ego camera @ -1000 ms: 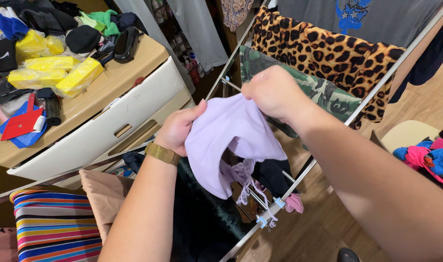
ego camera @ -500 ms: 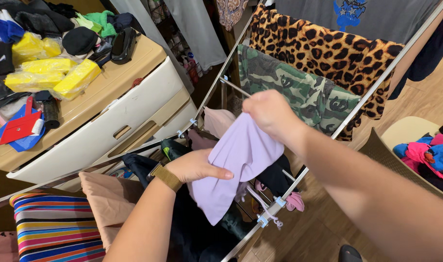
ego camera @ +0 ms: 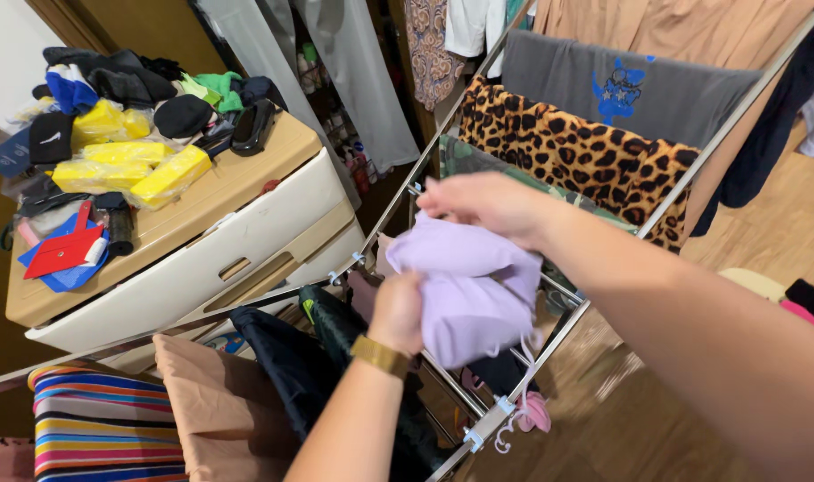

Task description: The person hangs various garments on a metal drying rack. They pick up items from a nearby pile, unfold them, and drape them over the rack's bars. The items include a camouflage-patterned cloth, a dark blue shirt, a leopard-print cloth, and several small undergarments.

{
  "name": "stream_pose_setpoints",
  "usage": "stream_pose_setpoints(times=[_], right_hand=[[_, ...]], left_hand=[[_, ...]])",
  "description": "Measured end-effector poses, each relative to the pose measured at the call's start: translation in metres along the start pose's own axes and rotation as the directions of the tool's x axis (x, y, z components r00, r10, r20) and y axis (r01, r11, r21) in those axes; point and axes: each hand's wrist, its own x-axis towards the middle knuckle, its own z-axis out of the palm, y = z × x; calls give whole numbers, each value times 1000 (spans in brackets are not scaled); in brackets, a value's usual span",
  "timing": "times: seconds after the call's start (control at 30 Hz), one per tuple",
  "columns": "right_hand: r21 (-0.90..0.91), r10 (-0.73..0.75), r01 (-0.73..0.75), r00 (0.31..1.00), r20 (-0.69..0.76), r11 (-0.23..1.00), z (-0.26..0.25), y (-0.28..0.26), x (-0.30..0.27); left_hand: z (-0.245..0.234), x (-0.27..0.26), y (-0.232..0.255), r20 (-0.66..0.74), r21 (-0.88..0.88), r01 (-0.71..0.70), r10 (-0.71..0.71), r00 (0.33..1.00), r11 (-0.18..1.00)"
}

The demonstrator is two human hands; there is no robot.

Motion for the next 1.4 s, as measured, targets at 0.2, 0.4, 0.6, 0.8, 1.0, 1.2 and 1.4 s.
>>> stream_pose_setpoints(times=[0.2, 0.4, 0.6, 0.8, 1.0, 1.2, 1.4], right_hand=[[-82, 177, -164, 965, 195, 983, -28, 60, -61], [403, -64, -4, 986, 155, 915, -86, 61, -76], [384, 76, -103, 993, 86, 918, -125, 24, -68], [145, 308, -299, 950, -43, 943, -115, 7, -53], [-37, 215, -214, 976, 20, 976, -113, -17, -52], [9, -58, 58, 998, -4, 998, -110, -30, -46], [66, -99, 106, 990, -99, 992, -100, -61, -66]], left_hand=[[-26, -6, 37, 250, -256, 304, -242, 938, 918], [-71, -39, 51, 318, 370, 345, -466, 826, 863], [-101, -44, 48, 42, 439, 453, -521, 853, 776], [-102, -60, 70, 147, 147, 286, -307, 940, 947], [-110, -73, 55, 125, 160, 413, -433, 893, 897], [-95, -82, 14, 170, 565, 507, -693, 700, 651], [-91, -103, 54, 377, 378, 167, -316, 871, 911]])
